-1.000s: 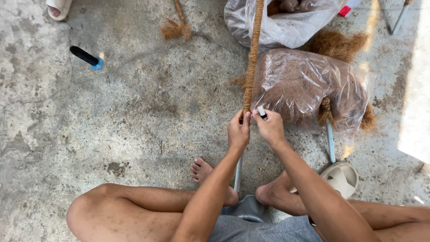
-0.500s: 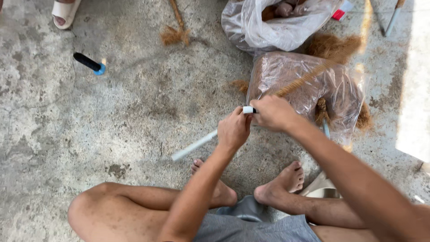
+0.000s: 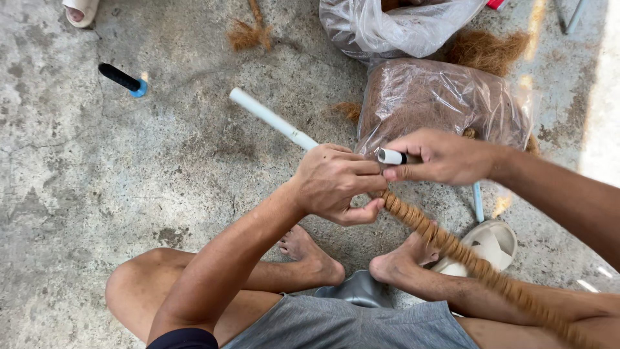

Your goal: The person sits on the floor and wraps a long bundle of brown fibrous material around a white PVC pipe using a small cylindrical tool to secure the wrapping. The person repeatedly pulls the fibers, wraps them around the pipe, and uses the tool to tighten the bundle along the length of the pipe.

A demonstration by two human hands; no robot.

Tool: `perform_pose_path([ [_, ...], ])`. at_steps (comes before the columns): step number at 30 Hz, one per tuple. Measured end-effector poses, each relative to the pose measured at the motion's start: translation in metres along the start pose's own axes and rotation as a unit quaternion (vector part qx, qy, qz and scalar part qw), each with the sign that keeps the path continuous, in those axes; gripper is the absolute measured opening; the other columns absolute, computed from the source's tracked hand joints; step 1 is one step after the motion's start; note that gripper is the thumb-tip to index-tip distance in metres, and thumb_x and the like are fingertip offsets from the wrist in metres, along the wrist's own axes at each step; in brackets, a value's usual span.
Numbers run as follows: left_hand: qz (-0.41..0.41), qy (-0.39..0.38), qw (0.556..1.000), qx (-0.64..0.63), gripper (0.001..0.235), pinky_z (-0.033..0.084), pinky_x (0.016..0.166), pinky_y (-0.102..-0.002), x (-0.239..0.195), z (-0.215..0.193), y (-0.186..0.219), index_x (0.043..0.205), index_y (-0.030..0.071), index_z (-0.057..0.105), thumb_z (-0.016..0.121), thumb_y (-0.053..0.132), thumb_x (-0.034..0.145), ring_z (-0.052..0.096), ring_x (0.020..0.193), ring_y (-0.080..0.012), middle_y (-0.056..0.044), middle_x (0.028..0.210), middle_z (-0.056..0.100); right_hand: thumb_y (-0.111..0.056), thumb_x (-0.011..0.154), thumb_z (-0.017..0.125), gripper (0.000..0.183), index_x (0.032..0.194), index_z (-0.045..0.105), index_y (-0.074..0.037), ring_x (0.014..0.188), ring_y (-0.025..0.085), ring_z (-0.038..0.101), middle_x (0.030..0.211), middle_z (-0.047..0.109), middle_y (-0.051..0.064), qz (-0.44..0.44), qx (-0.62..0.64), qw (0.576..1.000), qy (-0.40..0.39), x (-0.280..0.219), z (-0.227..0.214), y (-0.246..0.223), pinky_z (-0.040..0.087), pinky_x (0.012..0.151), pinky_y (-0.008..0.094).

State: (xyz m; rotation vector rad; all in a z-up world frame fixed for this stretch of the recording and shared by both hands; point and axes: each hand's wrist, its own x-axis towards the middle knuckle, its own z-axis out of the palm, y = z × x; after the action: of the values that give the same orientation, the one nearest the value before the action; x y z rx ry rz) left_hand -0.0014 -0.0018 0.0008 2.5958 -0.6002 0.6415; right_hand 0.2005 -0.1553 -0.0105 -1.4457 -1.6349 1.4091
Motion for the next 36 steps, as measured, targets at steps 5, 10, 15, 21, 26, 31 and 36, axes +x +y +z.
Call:
perform_pose_path([
  [5, -0.058, 0.111, 0.99, -0.068, 0.031, 0.042, 0.066, -0.034, -0.004, 0.005, 0.015, 0.07, 0.017, 0.074, 0.06, 0.031, 0.093, 0.055, 0.057, -0.0121, 0.002, 0.062, 0.065, -0.044, 0.103, 0.06, 0.038, 0.093, 0.06, -0.007, 0.056, 0.009, 0.041, 0.068, 0.047, 0.0, 0.028, 0.274, 0.961, 0.038, -0.016, 0.055, 0.007, 0.038, 0.048, 0.027],
  [10, -0.132, 0.137, 0.978, -0.083, 0.034, 0.033, 0.093, -0.038, -0.021, 0.034, 0.006, 0.059, 0.018, 0.071, 0.059, 0.025, 0.091, 0.05, 0.061, -0.0139, 0.003, 0.053, 0.06, -0.048, 0.094, 0.054, 0.039, 0.097, 0.064, -0.01, 0.057, 0.011, 0.044, 0.071, 0.051, -0.002, 0.201, 0.218, 0.941, 0.163, -0.011, 0.099, 0.018, 0.043, 0.051, 0.03],
  [15, -0.242, 0.189, 0.933, -0.187, 0.035, 0.03, 0.101, -0.037, -0.056, 0.084, -0.047, 0.068, 0.013, 0.07, 0.057, 0.028, 0.097, 0.054, 0.077, -0.0129, 0.002, 0.067, 0.064, -0.042, 0.098, 0.06, 0.033, 0.103, 0.06, -0.01, 0.068, 0.008, 0.043, 0.079, 0.052, -0.005, 0.129, 0.306, 0.907, 0.258, 0.041, 0.104, 0.074, 0.039, 0.06, 0.028],
  [21, -0.467, 0.228, 0.731, -0.443, 0.052, 0.038, 0.065, -0.036, -0.087, 0.146, -0.099, 0.069, 0.007, 0.061, 0.057, 0.045, 0.104, 0.045, 0.065, -0.0118, 0.004, 0.069, 0.053, -0.026, 0.101, 0.064, 0.018, 0.104, 0.059, -0.008, 0.061, 0.007, 0.041, 0.072, 0.047, -0.007, 0.072, 0.451, 0.812, 0.364, 0.095, 0.115, 0.109, 0.039, 0.057, 0.026],
  [26, -0.651, 0.212, 0.589, -0.429, 0.072, 0.041, 0.057, -0.029, -0.092, 0.197, -0.109, 0.066, 0.01, 0.064, 0.034, 0.064, 0.104, 0.051, 0.058, -0.0113, 0.001, 0.062, 0.058, -0.019, 0.098, 0.061, 0.024, 0.119, 0.069, -0.01, 0.051, 0.004, 0.034, 0.062, 0.042, -0.009, 0.103, 0.427, 0.768, 0.465, 0.107, 0.112, 0.109, 0.031, 0.047, 0.024],
  [31, -0.467, 0.255, 0.561, -0.634, 0.054, 0.045, 0.063, -0.029, -0.105, 0.234, -0.099, 0.099, 0.011, 0.06, 0.032, 0.056, 0.11, 0.052, 0.07, -0.0118, 0.002, 0.077, 0.055, -0.017, 0.101, 0.062, 0.022, 0.116, 0.071, -0.003, 0.05, 0.004, 0.034, 0.064, 0.044, -0.009, 0.126, 0.405, 0.771, 0.475, 0.101, 0.099, 0.117, 0.03, 0.046, 0.023],
  [36, -0.475, 0.303, 0.607, -0.56, 0.036, 0.058, 0.075, -0.031, -0.091, 0.221, -0.058, 0.11, 0.011, 0.058, 0.037, 0.04, 0.108, 0.063, 0.082, -0.0132, 0.003, 0.088, 0.06, -0.021, 0.099, 0.064, 0.021, 0.105, 0.074, -0.003, 0.057, 0.005, 0.052, 0.074, 0.062, -0.003, 0.148, 0.322, 0.793, 0.496, 0.105, 0.103, 0.111, 0.042, 0.05, 0.024],
])
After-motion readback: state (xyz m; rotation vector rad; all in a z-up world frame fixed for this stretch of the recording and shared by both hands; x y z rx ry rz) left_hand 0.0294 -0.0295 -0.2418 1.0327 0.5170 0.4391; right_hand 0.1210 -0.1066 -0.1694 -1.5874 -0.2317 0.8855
